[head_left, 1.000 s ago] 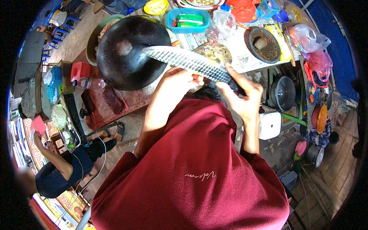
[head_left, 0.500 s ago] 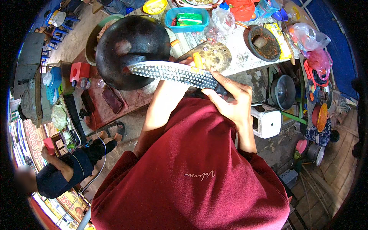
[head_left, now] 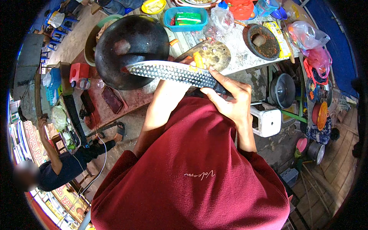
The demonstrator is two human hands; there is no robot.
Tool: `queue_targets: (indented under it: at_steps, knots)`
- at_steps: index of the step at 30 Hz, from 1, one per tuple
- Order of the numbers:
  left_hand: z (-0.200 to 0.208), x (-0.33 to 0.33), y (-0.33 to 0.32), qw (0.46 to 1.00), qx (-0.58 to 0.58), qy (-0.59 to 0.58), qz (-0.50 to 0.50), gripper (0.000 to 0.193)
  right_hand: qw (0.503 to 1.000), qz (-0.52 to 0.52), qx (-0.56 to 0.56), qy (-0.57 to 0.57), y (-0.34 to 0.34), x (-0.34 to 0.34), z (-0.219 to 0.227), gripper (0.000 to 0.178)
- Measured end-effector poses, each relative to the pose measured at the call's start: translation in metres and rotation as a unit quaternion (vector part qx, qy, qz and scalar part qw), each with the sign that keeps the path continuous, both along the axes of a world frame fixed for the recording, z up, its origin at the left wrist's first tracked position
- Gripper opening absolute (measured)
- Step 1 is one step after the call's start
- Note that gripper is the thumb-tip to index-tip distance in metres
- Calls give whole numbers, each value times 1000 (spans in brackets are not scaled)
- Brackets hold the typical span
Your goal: The person grates a yellow vegetable into a wok using a handheld grater, then switches to a knife to chop the same vegetable on a cutting board. The grated and chopped pieces accumulate on the board and in the wok.
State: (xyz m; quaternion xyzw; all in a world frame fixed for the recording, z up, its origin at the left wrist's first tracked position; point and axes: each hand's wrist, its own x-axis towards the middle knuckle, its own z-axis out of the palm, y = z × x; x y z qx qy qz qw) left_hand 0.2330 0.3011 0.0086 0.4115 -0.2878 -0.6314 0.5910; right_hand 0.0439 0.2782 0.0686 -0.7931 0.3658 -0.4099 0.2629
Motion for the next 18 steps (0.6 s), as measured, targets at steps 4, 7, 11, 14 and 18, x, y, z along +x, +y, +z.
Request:
queue_targets:
  at_steps: [4, 7, 11, 14, 18]
  knots:
    - [-4, 4, -2, 954, -87, -285, -21, 26, 1000, 6, 5, 3, 0, 0, 0, 48]
    - [-3, 9, 2, 960, -90, -265, -27, 25, 999, 0, 39, 14, 0, -6, 2, 50]
    - [2, 19, 3, 941, -162, 255, -150, 31, 996, -66, 50, 17, -9, -17, 5, 47]
    - [3, 16, 2, 970, -126, -181, -99, 30, 997, -42, 67, 17, -7, -19, 6, 49]
    - [2, 7, 0, 948, -138, -279, -66, 27, 998, 6, 62, 4, 0, -10, 6, 51]
